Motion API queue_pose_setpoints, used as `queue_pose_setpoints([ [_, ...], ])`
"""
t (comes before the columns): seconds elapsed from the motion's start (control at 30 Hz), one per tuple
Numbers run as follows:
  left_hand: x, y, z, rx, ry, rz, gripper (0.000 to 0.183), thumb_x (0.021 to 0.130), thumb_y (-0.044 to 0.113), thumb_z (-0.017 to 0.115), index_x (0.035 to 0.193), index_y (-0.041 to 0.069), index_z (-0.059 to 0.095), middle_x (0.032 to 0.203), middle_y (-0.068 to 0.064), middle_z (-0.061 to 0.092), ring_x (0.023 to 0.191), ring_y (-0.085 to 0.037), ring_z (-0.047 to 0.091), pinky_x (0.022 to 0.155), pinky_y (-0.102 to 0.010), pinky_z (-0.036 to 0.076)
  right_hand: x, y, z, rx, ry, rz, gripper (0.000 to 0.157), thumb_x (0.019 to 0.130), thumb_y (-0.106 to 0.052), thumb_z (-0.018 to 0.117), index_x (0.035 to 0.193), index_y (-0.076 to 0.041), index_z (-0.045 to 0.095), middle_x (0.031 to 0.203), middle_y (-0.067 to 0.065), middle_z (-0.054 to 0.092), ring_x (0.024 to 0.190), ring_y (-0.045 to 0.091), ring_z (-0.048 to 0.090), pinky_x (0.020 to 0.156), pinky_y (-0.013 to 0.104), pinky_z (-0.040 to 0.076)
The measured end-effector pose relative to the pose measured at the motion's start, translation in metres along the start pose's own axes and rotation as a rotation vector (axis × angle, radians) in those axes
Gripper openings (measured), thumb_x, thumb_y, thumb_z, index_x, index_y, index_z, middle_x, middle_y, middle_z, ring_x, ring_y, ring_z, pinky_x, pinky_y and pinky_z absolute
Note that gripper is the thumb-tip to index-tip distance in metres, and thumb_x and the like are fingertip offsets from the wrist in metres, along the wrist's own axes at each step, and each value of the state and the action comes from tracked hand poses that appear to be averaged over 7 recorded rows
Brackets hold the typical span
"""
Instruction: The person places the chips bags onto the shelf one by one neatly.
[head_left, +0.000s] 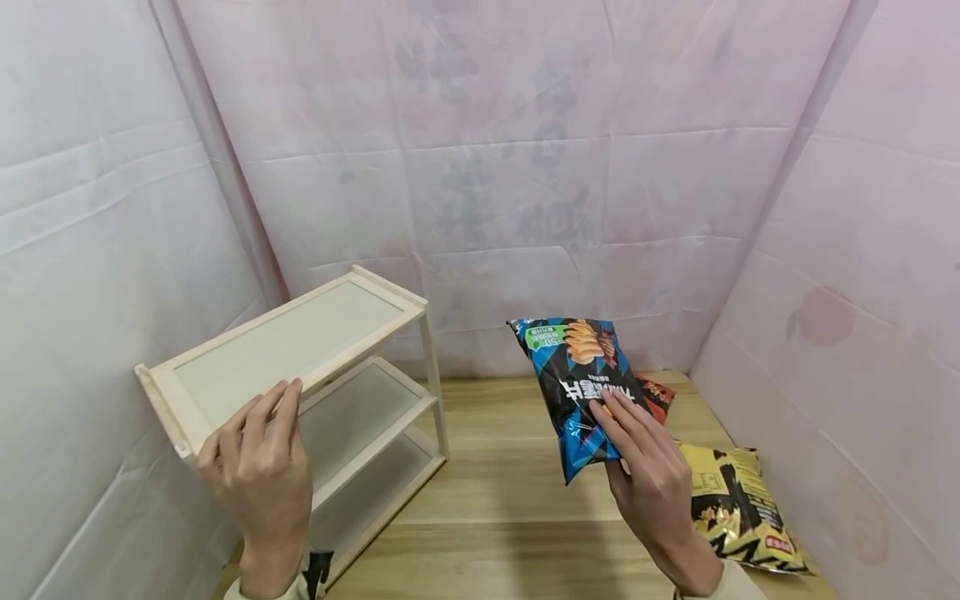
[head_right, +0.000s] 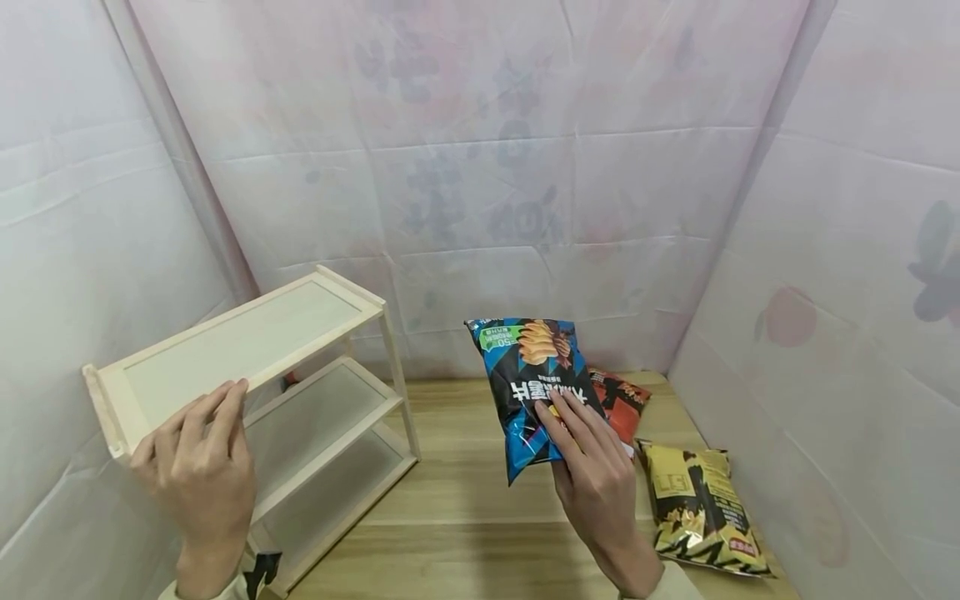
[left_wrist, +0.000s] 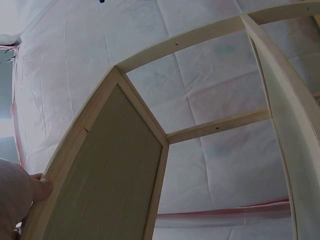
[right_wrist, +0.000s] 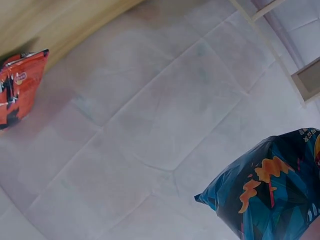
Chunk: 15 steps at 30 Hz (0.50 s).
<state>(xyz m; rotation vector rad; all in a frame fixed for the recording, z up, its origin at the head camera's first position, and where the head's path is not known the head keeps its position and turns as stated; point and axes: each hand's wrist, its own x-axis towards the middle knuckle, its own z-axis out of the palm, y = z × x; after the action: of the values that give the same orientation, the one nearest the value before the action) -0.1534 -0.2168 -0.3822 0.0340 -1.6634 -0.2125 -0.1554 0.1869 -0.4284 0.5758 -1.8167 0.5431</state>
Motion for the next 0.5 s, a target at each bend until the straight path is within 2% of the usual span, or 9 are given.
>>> queue_pose_setpoints([
  [0.1,-0.005,0.0,0.003,-0.004,-0.006,0.001,0.022,0.096,0.007,0.073,0.114,0.015,0.083,0.111,-0.01,0.082,0.101,-0.037,0.069,0.093,-0.053,0.035,0.001,0.0,0.0,-0.004,0.008,-0.008,0.038,0.106,-0.013,0.047,0.131,-0.005,0.075,0.131,0.021,0.075,0.135,0.026,0.067,0.126,0.02,0.035],
  [0.2,-0.01,0.0,0.006,-0.008,-0.018,0.002,0.022,0.097,0.006,0.072,0.115,0.015,0.082,0.112,-0.01,0.082,0.101,-0.037,0.068,0.093,-0.053,0.034,0.002,-0.001,0.0,-0.003,0.013,-0.015,0.038,0.109,-0.016,0.046,0.129,-0.004,0.075,0.13,0.022,0.076,0.135,0.025,0.067,0.126,0.02,0.035],
  [0.5,-0.021,0.002,0.016,-0.025,-0.054,0.004,0.023,0.097,0.005,0.071,0.115,0.014,0.082,0.113,-0.01,0.082,0.102,-0.037,0.069,0.094,-0.052,0.034,0.003,-0.001,0.002,0.005,0.016,-0.019,0.039,0.102,-0.009,0.048,0.128,-0.002,0.075,0.128,0.023,0.076,0.135,0.026,0.067,0.126,0.022,0.036],
])
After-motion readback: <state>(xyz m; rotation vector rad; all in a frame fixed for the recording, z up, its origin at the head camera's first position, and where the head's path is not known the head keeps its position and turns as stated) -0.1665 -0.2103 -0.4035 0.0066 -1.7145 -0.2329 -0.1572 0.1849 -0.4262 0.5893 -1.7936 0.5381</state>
